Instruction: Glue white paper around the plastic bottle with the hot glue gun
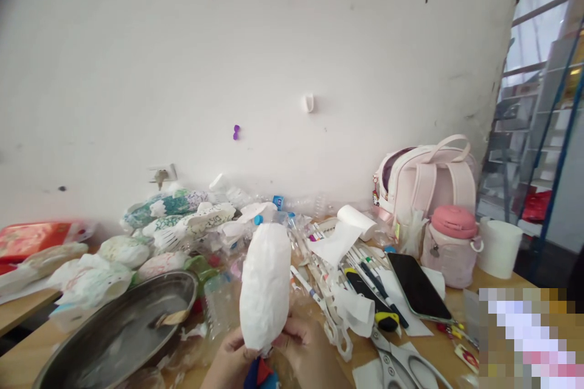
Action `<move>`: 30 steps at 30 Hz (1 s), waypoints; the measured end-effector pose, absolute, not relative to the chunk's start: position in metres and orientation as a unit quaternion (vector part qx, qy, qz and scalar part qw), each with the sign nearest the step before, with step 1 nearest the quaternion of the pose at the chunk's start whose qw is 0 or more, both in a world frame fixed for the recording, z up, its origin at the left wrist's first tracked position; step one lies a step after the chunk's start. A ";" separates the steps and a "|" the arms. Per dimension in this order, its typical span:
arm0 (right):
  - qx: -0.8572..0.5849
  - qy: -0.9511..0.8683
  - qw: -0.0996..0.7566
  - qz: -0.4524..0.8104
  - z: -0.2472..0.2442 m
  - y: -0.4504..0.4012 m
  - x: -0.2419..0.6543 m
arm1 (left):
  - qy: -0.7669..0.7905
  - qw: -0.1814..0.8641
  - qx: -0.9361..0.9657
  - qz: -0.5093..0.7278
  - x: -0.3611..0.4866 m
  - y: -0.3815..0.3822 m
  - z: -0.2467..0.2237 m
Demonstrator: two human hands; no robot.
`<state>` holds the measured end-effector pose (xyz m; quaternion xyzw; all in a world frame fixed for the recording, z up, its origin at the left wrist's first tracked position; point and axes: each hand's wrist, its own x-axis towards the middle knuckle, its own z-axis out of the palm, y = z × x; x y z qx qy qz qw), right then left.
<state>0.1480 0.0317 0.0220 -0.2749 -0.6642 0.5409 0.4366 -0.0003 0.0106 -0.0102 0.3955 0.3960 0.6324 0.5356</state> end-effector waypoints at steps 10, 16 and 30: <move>-0.265 -0.742 0.441 0.429 0.017 0.038 0.153 | 0.456 0.397 0.538 0.588 -0.005 0.009 0.000; -0.311 -0.771 0.403 0.383 0.020 0.025 0.152 | 0.480 0.360 0.553 0.579 -0.002 0.004 0.000; -0.230 -0.747 0.423 0.458 0.038 0.037 0.154 | 0.446 0.510 0.476 0.560 -0.011 0.008 0.001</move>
